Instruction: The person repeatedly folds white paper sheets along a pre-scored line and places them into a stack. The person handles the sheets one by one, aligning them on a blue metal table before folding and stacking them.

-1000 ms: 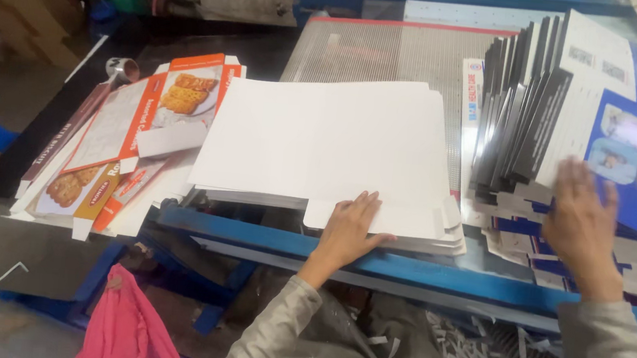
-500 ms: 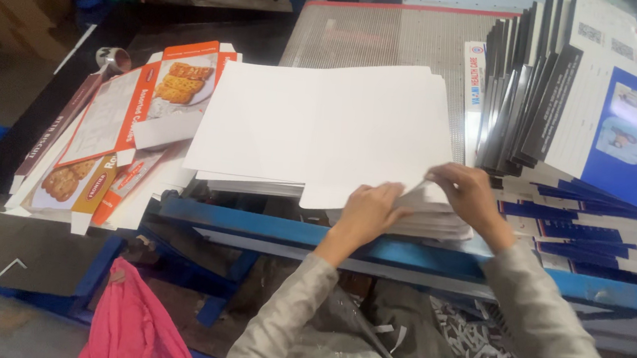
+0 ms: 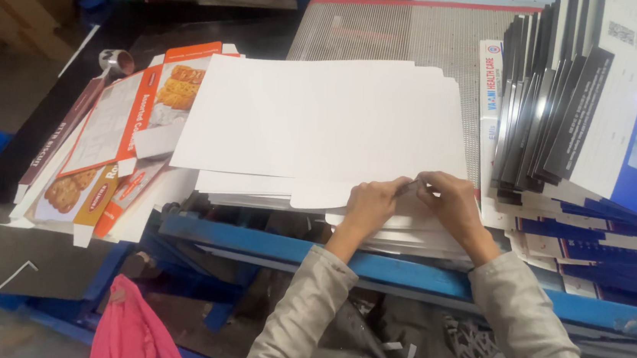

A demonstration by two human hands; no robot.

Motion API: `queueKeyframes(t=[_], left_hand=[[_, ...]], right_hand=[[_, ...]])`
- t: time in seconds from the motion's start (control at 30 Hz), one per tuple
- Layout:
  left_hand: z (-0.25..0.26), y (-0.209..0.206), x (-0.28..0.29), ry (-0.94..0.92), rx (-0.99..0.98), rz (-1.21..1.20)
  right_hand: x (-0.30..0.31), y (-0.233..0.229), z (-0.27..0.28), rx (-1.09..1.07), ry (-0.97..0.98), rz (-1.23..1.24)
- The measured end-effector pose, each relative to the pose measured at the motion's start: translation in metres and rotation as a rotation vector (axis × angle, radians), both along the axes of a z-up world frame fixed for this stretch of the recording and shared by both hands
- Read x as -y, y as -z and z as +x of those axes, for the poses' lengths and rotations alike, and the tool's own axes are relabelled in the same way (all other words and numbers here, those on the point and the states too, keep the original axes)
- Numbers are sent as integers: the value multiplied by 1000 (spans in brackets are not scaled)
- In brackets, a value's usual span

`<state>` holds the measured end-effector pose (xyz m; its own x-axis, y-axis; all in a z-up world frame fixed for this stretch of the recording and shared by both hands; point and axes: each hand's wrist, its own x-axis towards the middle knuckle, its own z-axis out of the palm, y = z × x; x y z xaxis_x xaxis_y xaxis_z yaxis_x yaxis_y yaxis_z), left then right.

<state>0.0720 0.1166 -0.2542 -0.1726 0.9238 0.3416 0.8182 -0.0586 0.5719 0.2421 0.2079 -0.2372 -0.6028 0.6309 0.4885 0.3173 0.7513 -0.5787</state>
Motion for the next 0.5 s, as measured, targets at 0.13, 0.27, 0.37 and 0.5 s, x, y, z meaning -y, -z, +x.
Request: queueKeyframes(t=[0.13, 0.27, 0.37, 0.5], left_hand=[[1, -1, 3, 44, -9, 9], [3, -5, 5, 35, 1, 34], [3, -9, 6, -12, 86, 0], [-1, -10, 5, -30, 261, 66]], right_hand=[[1, 5, -4, -8, 9, 45], [2, 6, -7, 15, 93, -27], [2, -3, -9, -47, 142, -55], [23, -21, -16, -278, 85, 136]])
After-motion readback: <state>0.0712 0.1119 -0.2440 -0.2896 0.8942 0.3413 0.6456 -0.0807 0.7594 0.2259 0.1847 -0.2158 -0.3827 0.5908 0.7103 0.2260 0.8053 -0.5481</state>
